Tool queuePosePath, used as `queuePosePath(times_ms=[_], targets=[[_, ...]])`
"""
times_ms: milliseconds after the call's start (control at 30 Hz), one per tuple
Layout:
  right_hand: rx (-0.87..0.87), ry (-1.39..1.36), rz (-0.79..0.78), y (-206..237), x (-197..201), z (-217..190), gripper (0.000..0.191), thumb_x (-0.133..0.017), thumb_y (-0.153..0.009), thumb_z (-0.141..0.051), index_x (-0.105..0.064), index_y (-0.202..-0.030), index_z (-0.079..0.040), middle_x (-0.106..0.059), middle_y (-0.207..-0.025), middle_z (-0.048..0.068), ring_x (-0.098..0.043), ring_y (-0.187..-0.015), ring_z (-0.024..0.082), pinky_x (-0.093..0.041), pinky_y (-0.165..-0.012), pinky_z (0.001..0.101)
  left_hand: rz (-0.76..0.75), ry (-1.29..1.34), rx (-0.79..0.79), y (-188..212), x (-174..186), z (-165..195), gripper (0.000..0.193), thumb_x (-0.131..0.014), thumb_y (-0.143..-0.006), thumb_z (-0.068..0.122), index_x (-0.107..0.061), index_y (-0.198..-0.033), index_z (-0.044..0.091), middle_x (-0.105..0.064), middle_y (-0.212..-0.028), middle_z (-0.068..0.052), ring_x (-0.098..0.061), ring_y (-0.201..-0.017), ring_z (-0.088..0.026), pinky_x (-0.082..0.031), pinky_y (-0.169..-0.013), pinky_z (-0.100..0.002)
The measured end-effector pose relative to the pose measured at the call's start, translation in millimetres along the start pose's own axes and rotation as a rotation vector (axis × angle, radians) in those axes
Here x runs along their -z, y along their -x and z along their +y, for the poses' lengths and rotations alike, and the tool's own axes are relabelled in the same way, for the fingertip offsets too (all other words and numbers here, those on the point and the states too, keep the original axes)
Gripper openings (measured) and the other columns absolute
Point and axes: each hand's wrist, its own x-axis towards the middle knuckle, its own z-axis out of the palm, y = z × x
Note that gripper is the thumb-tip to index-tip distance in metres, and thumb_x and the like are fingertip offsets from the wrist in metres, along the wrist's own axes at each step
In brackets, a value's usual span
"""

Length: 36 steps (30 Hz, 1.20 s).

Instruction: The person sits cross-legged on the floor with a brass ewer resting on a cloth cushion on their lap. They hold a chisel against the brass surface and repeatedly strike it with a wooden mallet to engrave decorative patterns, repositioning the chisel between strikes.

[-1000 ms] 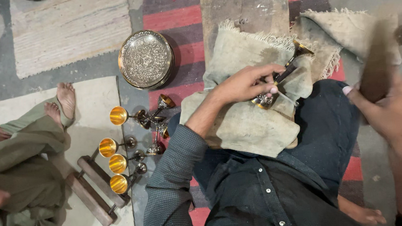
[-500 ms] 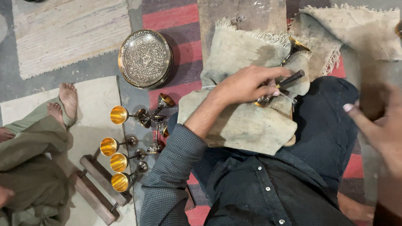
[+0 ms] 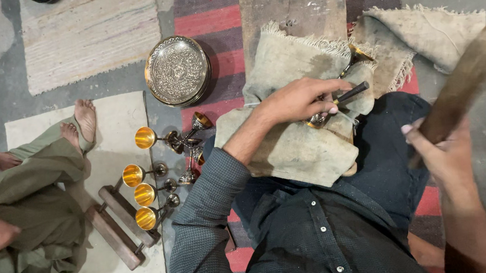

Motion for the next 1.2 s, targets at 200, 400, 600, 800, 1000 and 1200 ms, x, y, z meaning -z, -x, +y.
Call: queuePosePath(times_ms=[200, 400, 600, 800, 1000, 1200], targets=[[-0.241, 0.106, 0.027, 2.9, 3.8, 2.0, 0.052, -0.081, -0.093, -0.02, -0.056, -0.137, -0.009, -0.066, -0.106, 0.022, -0.065, -0.095, 0.038, -0.053, -0.076, 0.0468, -0.061, 0.079, 0.066, 0.4, 1.3, -1.0, 0.048, -0.071, -0.096, 0.025, -0.058, -0.142, 0.017, -0.079, -0.097, -0.006, -0.079, -0.085, -0.021, -0.059, -0.08, -0.038], [-0.109, 0.771, -0.129, 5.3, 25.9, 7.6, 0.069, -0.082, -0.088, -0.03, -0.062, -0.153, -0.019, -0.074, -0.112, 0.019, -0.072, -0.1, 0.037, -0.056, -0.087, 0.0458, 0.072, 0.053, 0.07, 2.2, 3.8, -1.3, 0.051, -0.077, -0.094, 0.025, -0.058, -0.139, 0.014, -0.074, -0.088, -0.008, -0.073, -0.08, -0.024, -0.056, -0.072, -0.038], [0.02, 0.633, -0.092, -1.1, 21.5, 28.2, 0.067, -0.083, -0.089, -0.034, -0.06, -0.147, -0.009, -0.071, -0.12, 0.02, -0.07, -0.112, 0.038, -0.055, -0.095, 0.0456, 0.033, -0.039, 0.054, -2.2, 0.0, -0.4, 0.05, -0.078, -0.092, 0.026, -0.055, -0.136, 0.019, -0.073, -0.088, -0.008, -0.073, -0.081, -0.029, -0.054, -0.071, -0.043], [0.11, 0.637, -0.042, -22.9, 29.3, 36.4, 0.056, -0.085, -0.094, -0.022, -0.058, -0.14, -0.003, -0.071, -0.123, 0.022, -0.07, -0.11, 0.036, -0.055, -0.098, 0.0434, 0.074, -0.072, 0.171, -3.3, -9.7, 9.0, 0.05, -0.077, -0.091, 0.026, -0.052, -0.133, 0.02, -0.076, -0.089, -0.007, -0.075, -0.085, -0.03, -0.055, -0.072, -0.045], [-0.02, -0.352, 0.027, -40.2, 15.0, 25.9, 0.056, -0.082, -0.095, -0.015, -0.049, -0.139, -0.006, -0.068, -0.115, 0.01, -0.068, -0.104, 0.018, -0.057, -0.093, 0.0324, 0.101, -0.077, 0.204, -2.5, -13.3, 16.2, 0.046, -0.075, -0.093, 0.025, -0.053, -0.133, 0.021, -0.079, -0.093, -0.008, -0.076, -0.089, -0.034, -0.055, -0.074, -0.048], [0.037, 0.341, -0.135, -44.1, 5.8, 13.1, 0.057, -0.083, -0.088, -0.002, -0.052, -0.135, -0.003, -0.072, -0.103, 0.016, -0.069, -0.084, 0.029, -0.056, -0.079, 0.042, 0.1, -0.092, 0.141, -4.8, -10.6, 16.0, 0.047, -0.076, -0.091, 0.023, -0.053, -0.132, 0.02, -0.076, -0.093, -0.011, -0.074, -0.09, -0.036, -0.055, -0.074, -0.048]])
